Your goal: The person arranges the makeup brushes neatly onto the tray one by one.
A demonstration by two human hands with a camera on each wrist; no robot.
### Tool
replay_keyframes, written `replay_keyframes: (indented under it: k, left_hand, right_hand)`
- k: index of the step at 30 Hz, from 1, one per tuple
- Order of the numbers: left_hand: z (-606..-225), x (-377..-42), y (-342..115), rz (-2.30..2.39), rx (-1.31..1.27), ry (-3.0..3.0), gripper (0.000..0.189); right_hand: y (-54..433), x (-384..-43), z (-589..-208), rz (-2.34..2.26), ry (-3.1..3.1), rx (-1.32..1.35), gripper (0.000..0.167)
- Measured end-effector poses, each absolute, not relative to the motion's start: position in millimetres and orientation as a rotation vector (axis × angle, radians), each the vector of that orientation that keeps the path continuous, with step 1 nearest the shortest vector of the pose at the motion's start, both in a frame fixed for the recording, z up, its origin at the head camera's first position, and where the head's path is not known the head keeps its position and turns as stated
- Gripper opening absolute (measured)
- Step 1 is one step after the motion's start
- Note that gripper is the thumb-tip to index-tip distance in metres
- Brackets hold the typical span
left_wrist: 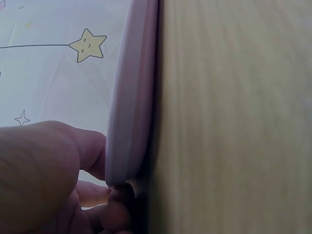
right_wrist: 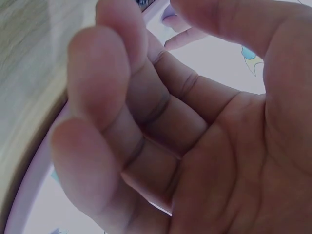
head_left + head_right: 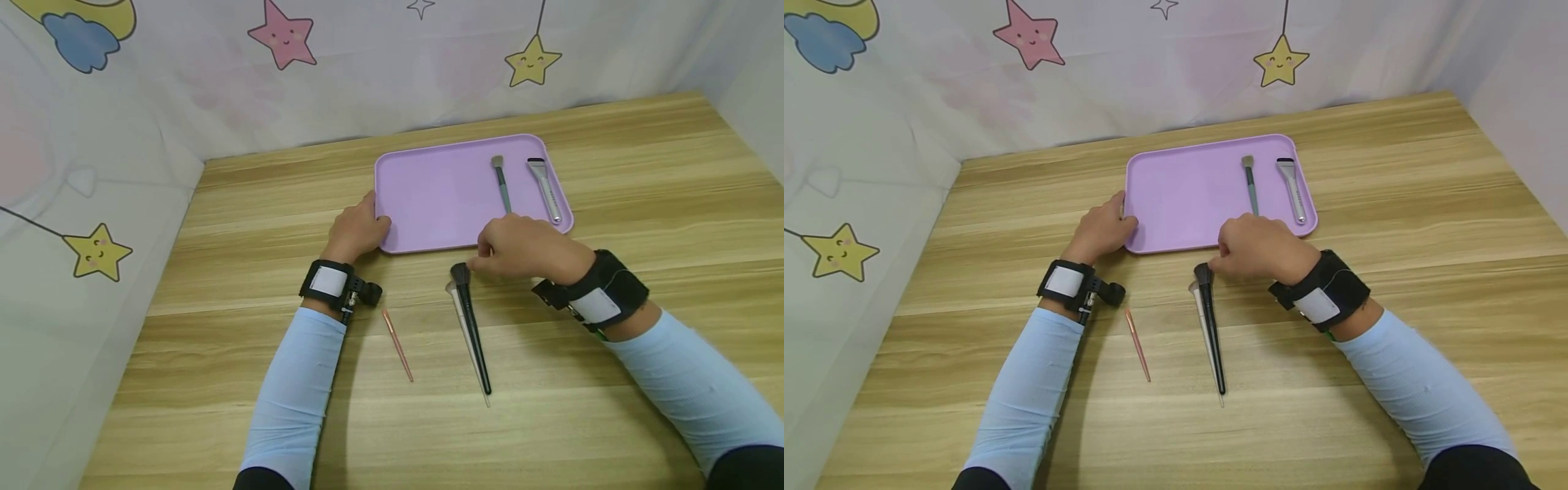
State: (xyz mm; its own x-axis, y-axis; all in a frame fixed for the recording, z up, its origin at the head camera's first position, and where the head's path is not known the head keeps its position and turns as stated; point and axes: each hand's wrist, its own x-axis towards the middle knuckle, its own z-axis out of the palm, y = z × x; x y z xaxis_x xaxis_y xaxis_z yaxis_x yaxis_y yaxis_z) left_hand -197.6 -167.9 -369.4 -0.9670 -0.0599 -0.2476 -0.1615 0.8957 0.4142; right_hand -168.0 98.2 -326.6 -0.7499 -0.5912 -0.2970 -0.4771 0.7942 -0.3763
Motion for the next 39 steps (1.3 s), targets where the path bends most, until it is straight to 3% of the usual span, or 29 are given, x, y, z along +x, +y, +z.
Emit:
replay_keyframes:
  k: [39]
  left_hand:
    - [-371.3,-198.2,-168.3,0.621,-0.177,2.838,0.069]
  right_hand:
    - [95.0,-161.4,-327.8,-0.301,2.477,-0.813,0.029]
